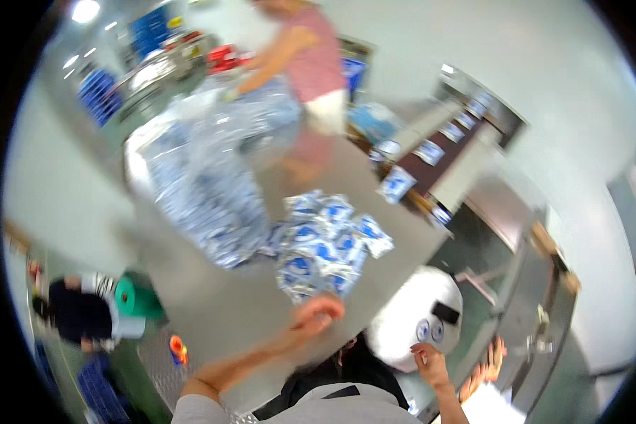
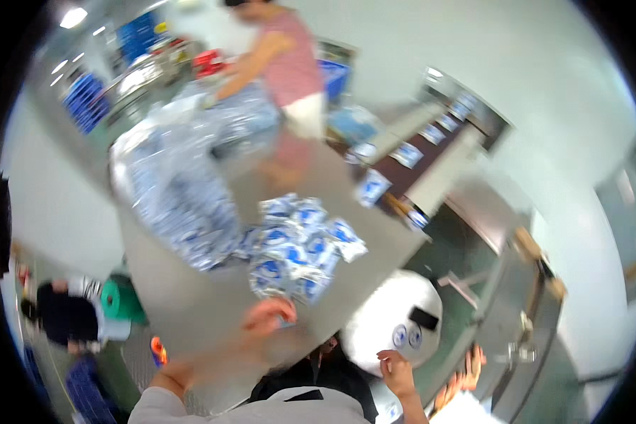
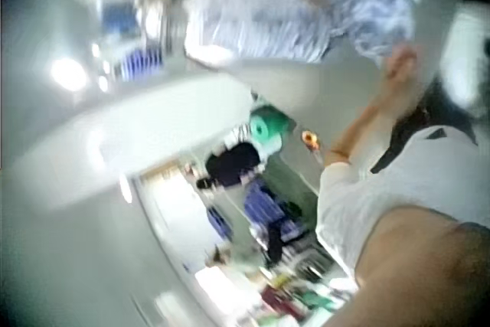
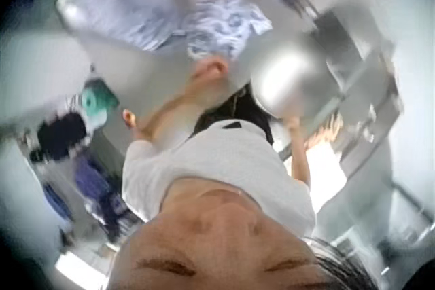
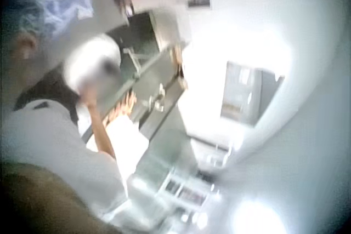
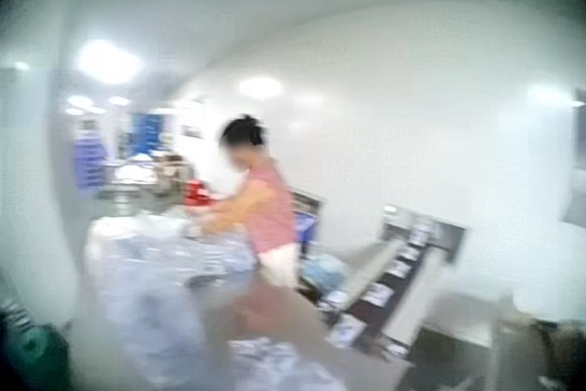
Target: The person prepares a large plastic bag by opening it and then places stacks of small blue-white individual packages into the bag. They collect the packages from a pile on a metal table and from a conveyor belt, arranging them neatly inside the bag.
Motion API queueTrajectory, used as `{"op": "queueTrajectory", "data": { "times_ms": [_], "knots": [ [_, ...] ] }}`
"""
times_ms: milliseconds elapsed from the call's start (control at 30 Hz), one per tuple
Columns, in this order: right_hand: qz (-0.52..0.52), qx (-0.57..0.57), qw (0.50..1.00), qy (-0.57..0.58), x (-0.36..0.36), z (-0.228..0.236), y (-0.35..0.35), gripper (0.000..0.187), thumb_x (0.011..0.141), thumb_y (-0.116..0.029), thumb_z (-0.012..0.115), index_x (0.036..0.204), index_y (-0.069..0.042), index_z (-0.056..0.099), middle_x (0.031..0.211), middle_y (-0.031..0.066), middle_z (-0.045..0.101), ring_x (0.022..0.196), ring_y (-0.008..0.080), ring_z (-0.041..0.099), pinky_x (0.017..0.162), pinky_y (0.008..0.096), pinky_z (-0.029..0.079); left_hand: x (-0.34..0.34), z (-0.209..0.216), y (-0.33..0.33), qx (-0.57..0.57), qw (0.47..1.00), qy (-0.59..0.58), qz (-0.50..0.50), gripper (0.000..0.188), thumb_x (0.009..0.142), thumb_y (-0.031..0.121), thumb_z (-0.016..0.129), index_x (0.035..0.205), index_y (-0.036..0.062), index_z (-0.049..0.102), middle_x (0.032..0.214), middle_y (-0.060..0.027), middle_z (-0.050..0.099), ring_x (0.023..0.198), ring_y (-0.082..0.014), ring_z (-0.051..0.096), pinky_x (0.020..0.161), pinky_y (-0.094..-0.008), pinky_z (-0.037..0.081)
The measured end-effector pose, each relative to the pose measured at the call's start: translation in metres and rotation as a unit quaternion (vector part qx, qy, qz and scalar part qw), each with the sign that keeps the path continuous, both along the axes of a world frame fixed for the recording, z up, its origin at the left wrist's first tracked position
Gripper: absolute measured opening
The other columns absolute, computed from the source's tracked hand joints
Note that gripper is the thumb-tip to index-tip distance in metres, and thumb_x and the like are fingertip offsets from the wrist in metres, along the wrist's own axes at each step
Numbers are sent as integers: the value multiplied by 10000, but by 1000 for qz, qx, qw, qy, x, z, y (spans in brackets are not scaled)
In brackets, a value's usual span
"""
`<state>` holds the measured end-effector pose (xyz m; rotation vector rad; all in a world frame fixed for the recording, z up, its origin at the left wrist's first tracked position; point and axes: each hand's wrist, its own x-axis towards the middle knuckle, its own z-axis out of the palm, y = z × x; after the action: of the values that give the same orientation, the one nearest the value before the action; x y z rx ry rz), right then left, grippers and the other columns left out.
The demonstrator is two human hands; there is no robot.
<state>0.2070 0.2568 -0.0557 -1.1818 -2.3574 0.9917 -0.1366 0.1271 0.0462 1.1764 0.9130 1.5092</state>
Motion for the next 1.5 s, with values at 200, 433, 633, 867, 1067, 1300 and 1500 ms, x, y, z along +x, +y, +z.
{"op": "queueTrajectory", "data": {
  "times_ms": [200,433,633,867,1067,1300,1500],
  "knots": [
    [-236,-57,970,-13,100,3,-145,164,821,-51,566,969,-60,635,933,117,655,825,281,648,719,350,507,76,158,35,463,839,-74,-278,329,942,240,441,1177,22,514,1128,-113,557,1054,-204,526,958,-343,378],
    [-446,-44,893,45,176,10,-243,169,826,-2,558,970,-47,633,926,114,646,800,241,647,709,316,513,248,179,28,543,392,-445,-595,438,984,350,359,1272,47,491,1268,-96,532,1173,-172,497,1021,-357,351],
    [-657,70,751,23,278,-31,-342,181,786,52,572,927,-43,635,887,103,648,779,234,634,676,315,494,441,50,40,462,828,159,-275,231,764,9,582,992,-13,553,991,-176,551,810,-303,569,726,-401,470],
    [-898,117,418,-75,332,-63,-467,304,767,20,603,1063,-6,537,999,134,537,845,259,519,750,343,434,566,-132,1,285,675,465,-496,522,785,261,658,1180,-23,469,1301,-157,418,1214,-353,383,995,-458,330],
    [-916,55,280,-281,327,-84,-581,382,792,-90,642,1120,29,488,1130,182,508,1026,336,486,871,406,410,628,-147,-77,417,576,550,-437,868,720,396,719,1369,-9,308,1416,-167,296,1327,-358,240,1019,-533,258],
    [-906,-9,393,-158,313,-95,-654,562,757,-195,719,1223,-20,459,1163,154,507,1079,332,480,909,419,389,604,-149,-140,509,427,405,-628,544,741,419,663,1200,150,551,1186,-92,485,1103,-275,439,789,-395,390],
    [-858,-164,454,-176,331,-98,-644,413,678,-188,764,1044,-152,577,1061,42,549,1057,267,494,792,418,402,629,-214,-132,525,349,414,-657,190,740,229,642,896,129,601,961,-36,524,952,-208,498,741,-363,381]
  ]
}}
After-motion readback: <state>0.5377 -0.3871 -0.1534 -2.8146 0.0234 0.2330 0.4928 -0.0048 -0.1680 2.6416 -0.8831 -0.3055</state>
